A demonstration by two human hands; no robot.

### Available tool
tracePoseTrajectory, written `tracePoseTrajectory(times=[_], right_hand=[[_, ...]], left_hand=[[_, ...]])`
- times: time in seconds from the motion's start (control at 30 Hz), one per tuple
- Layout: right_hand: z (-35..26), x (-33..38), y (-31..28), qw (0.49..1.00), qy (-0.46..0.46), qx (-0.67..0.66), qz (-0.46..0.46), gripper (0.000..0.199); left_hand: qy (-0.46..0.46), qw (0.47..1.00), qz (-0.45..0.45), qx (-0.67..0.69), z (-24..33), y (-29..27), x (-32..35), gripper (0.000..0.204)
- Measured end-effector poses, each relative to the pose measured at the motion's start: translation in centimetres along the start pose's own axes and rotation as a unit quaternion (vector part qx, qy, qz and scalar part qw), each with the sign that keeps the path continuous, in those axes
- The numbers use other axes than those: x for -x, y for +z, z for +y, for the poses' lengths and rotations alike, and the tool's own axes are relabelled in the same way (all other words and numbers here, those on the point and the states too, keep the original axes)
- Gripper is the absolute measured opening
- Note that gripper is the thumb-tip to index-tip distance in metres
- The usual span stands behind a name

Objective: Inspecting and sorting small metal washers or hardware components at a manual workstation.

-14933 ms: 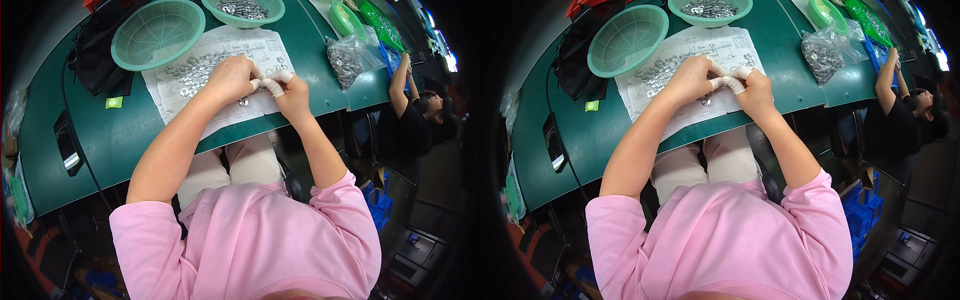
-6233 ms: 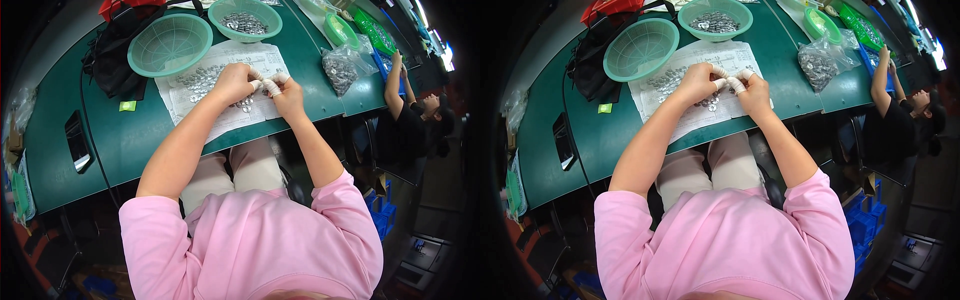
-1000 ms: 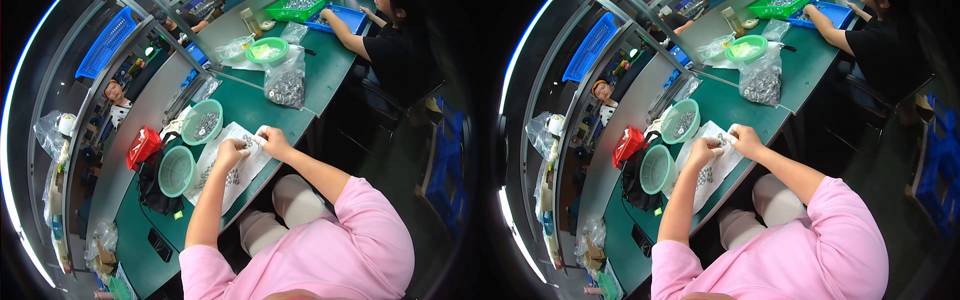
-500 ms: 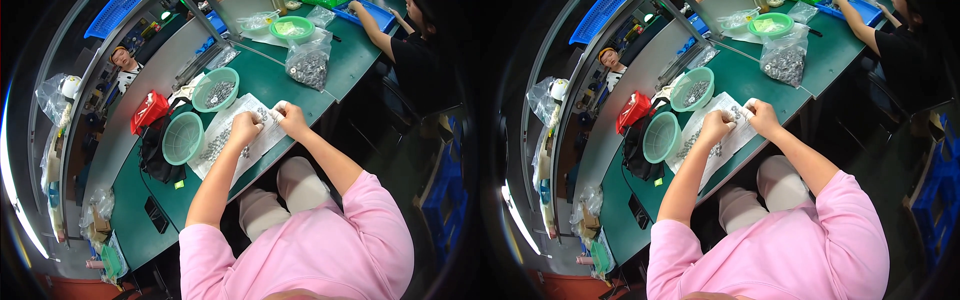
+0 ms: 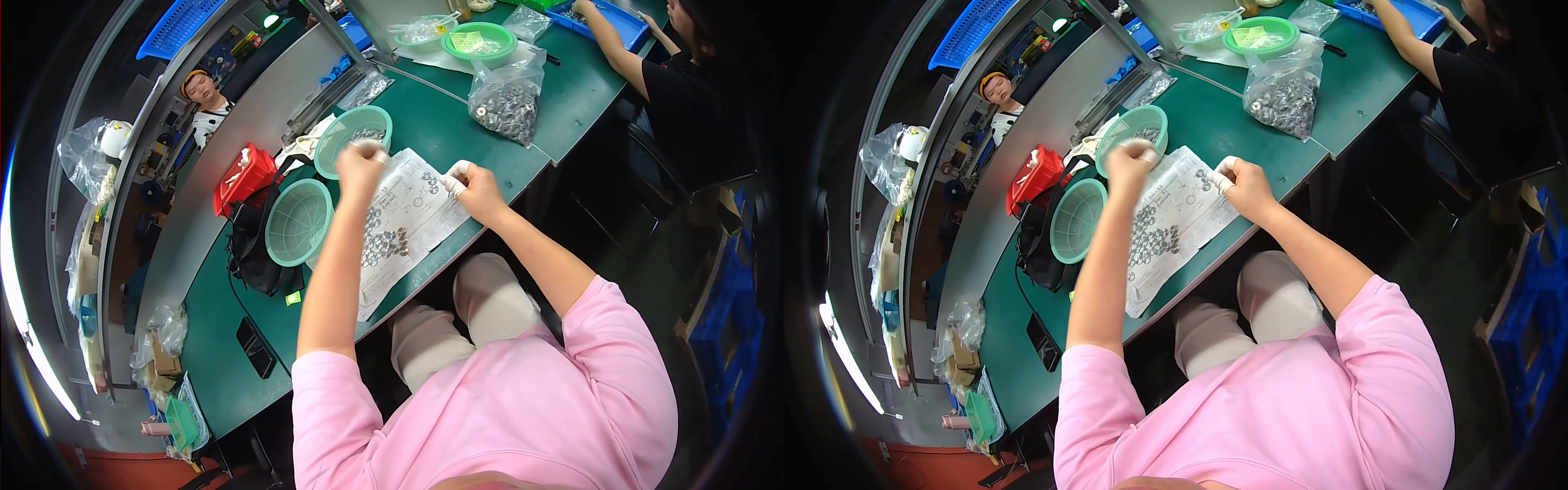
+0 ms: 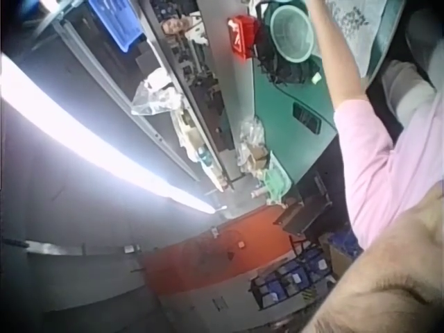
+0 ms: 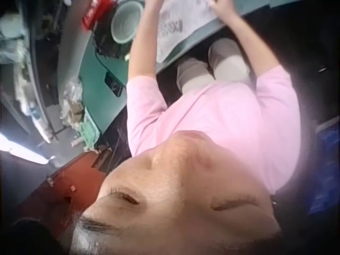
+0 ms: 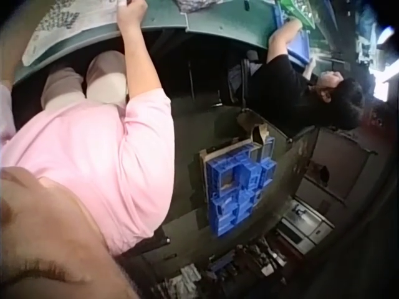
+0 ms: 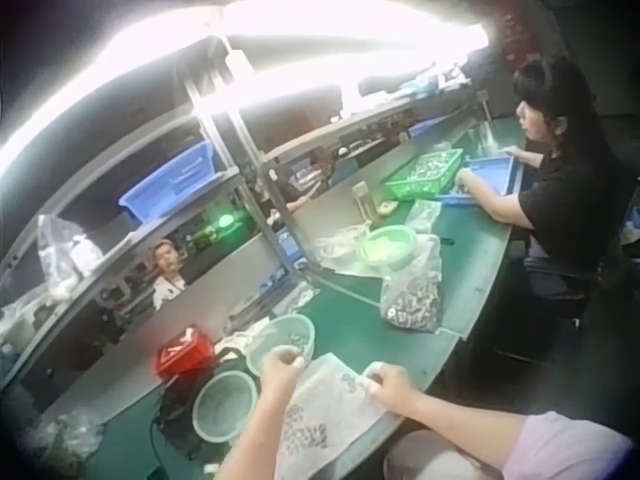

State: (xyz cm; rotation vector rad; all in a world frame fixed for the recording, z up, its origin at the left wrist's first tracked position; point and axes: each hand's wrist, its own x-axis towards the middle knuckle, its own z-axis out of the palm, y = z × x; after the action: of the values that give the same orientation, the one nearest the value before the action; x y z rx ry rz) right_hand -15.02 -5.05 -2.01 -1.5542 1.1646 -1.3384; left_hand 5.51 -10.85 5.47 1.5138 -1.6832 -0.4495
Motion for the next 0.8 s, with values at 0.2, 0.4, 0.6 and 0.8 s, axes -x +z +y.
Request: tracePoseTrajectory(times=[0.2, 0.4, 0.6, 0.8], right_hand=[[0.5, -0.1, -0.3, 1.000, 0.006, -0.012, 0.006, 0.018], [0.0, -0.1, -0.1, 1.000, 0.004, -0.011, 0.015, 0.018], [0.7, -0.2, -0.2, 0.999, -0.013, -0.021, 0.027, 0.016], [1.7, -0.6, 0.3, 0.996, -0.062, -0.018, 0.053, 0.016]], left_hand=[[0.143, 0.982, 0.057, -0.108, 1.2, -0.1, -0.4, 0.022], [0.169, 0.962, -0.151, -0.153, 0.1, 4.6, 2.0, 0.019], [0.101, 0.969, -0.188, -0.123, -0.9, 5.7, 1.5, 0.018], [0.032, 0.965, -0.258, -0.033, -0.9, 5.7, 1.5, 0.018]])
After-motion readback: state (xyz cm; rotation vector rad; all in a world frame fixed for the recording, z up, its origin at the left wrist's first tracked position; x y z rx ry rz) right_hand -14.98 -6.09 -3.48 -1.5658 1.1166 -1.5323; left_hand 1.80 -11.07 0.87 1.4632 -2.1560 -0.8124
